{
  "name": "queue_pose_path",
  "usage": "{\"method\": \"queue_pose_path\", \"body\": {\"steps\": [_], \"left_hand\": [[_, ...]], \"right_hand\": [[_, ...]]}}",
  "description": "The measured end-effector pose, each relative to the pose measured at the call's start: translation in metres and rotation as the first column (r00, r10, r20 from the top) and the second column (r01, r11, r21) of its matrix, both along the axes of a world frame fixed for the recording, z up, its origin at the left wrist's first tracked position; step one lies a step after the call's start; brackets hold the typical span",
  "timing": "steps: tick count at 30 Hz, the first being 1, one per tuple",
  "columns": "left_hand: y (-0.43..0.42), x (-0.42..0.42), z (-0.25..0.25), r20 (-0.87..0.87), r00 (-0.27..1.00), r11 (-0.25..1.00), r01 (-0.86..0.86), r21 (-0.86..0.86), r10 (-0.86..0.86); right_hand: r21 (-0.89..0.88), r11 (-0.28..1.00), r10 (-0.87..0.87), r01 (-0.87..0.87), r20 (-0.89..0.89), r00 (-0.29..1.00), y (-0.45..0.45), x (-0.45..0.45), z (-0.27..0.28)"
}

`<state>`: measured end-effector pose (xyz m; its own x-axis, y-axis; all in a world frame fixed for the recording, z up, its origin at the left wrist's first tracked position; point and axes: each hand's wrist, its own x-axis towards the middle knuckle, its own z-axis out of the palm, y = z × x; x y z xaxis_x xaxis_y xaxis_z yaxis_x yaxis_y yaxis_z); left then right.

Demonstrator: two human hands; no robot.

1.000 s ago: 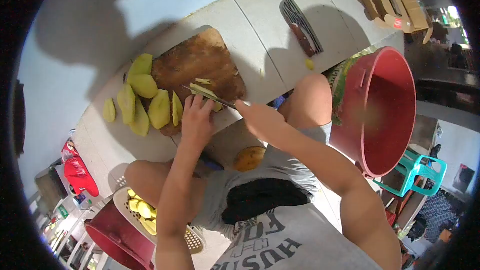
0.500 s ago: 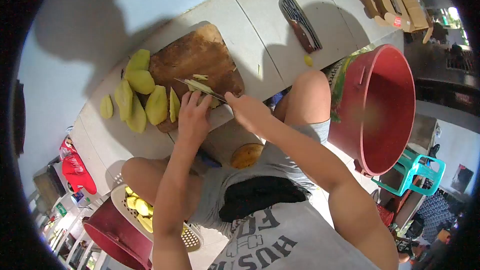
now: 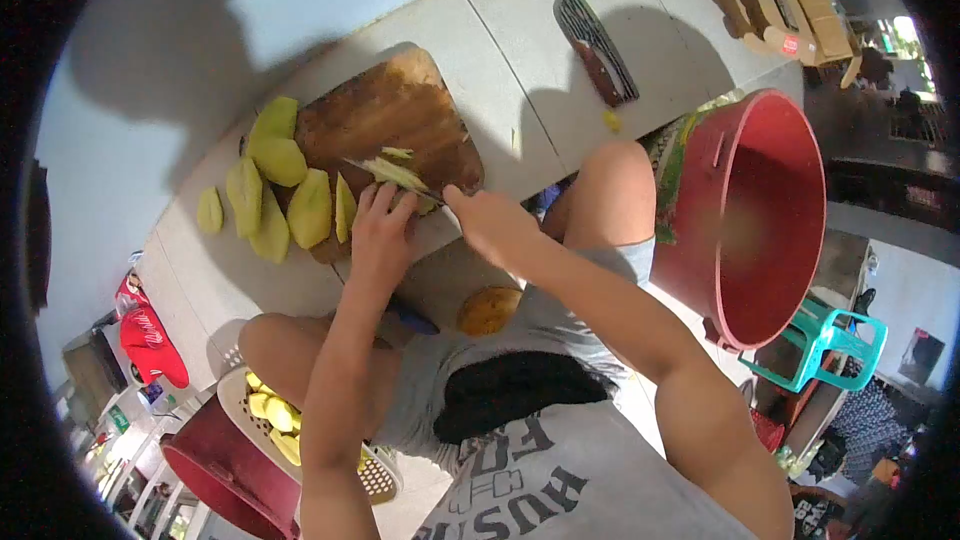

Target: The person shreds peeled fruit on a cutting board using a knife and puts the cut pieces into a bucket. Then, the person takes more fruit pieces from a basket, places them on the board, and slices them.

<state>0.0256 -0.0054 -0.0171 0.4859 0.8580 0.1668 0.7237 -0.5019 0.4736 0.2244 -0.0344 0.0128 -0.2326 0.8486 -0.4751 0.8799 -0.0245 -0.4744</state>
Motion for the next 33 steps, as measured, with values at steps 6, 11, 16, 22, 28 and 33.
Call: {"method": "queue_pose_path", "body": {"steps": [6,11,16,22,28,33], "left_hand": [[-0.003,-0.003,-0.002,0.023,1.000,0.999,0.007,-0.048,-0.006],[-0.003,-0.006,-0.006,0.046,0.999,1.000,0.014,-0.025,-0.013],[-0.007,-0.010,-0.006,0.004,1.000,0.999,0.025,-0.048,-0.025],[-0.005,-0.007,-0.008,0.089,0.996,0.999,-0.008,0.042,0.004],[-0.002,-0.004,-0.006,0.115,0.993,0.999,-0.004,0.051,-0.002],[-0.004,-0.005,-0.004,0.085,0.996,1.000,-0.010,-0.014,0.011]], "right_hand": [[-0.023,0.999,-0.023,0.023,0.011,1.000,-0.012,0.010,0.010],[-0.047,0.998,0.043,-0.041,0.043,0.998,0.008,-0.003,-0.013],[-0.053,0.998,-0.031,0.031,0.010,0.999,-0.012,0.006,0.008],[-0.038,0.999,-0.015,0.013,-0.045,0.999,-0.004,0.002,-0.009],[-0.015,0.999,0.038,-0.038,-0.011,0.999,-0.001,-0.001,0.005],[-0.079,0.997,0.000,0.003,0.032,0.999,-0.013,0.004,0.012]]}}
